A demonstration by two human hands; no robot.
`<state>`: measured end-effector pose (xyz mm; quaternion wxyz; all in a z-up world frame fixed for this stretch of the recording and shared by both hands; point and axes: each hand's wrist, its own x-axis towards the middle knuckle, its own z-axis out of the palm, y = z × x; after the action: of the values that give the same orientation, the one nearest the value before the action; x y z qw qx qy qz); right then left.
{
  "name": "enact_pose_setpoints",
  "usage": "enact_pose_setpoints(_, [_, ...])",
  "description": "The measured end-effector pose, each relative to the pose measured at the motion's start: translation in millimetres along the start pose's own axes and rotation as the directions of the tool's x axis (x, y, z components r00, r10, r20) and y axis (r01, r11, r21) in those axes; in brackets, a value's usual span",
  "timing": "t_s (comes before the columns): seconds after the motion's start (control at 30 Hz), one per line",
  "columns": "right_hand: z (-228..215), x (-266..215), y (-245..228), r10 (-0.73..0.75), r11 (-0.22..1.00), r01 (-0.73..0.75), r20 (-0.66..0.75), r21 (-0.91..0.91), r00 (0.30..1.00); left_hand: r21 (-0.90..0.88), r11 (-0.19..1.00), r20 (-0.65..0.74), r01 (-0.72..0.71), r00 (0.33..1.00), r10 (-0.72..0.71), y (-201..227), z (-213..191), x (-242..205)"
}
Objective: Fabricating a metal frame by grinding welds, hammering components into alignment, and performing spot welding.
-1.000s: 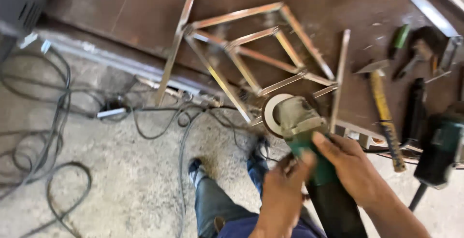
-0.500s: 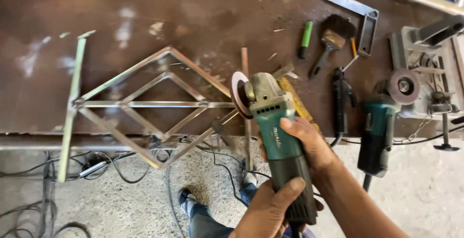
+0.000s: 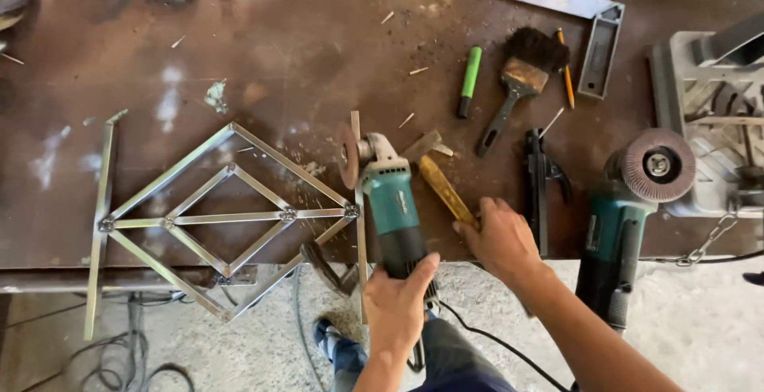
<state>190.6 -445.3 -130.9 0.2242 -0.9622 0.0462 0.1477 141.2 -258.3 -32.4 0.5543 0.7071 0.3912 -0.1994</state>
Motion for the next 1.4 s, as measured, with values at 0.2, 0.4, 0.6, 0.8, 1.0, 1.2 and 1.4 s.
enact_pose_setpoints(0.2, [-21, -2, 13, 0.014, 0.981, -0.078, -0.339, -0.178, 0.941, -0.007, 0.996, -0.11, -0.086, 0.99, 0.085, 21, 22, 9])
enact_pose_setpoints(0.4, [-91, -30, 2, 0.346, 0.911, -0.239, -0.308, 0.335, 0.886, 0.659, 0.748, -0.191, -0.077, 0.945, 0.266, 43, 47, 70])
enact_pose_setpoints(0.6, [-84, -59, 0, 0.448, 0.72, -0.361, -0.001, 0.592, 0.894, 0.832, 0.545, -0.124, -0.104, 0.922, 0.366, 54, 51, 104])
enact_pose_setpoints(0.8, [-72, -97, -18, 0.551, 0.587, -0.451, 0.075, 0.672, 0.831, 0.967, 0.16, -0.017, -0.198, 0.576, 0.818, 42, 47, 92])
enact_pose_setpoints(1.0, [-55, -126, -8, 0.57, 0.506, -0.404, 0.056, 0.762, 0.82, 0.854, 0.124, 0.359, -0.505, 0.745, 0.562, 64, 126, 135])
enact_pose_setpoints(1.2, [-41, -167, 1, 0.564, 0.538, -0.328, -0.042, 0.777, 0.825, 0.859, 0.263, 0.274, -0.439, 0.828, 0.488, 63, 164, 176])
enact_pose_setpoints(1.4, [-39, -220, -14, 0.571, 0.563, -0.25, -0.151, 0.788, 0.807, 0.707, 0.203, 0.03, -0.677, 0.315, 0.949, 51, 69, 76])
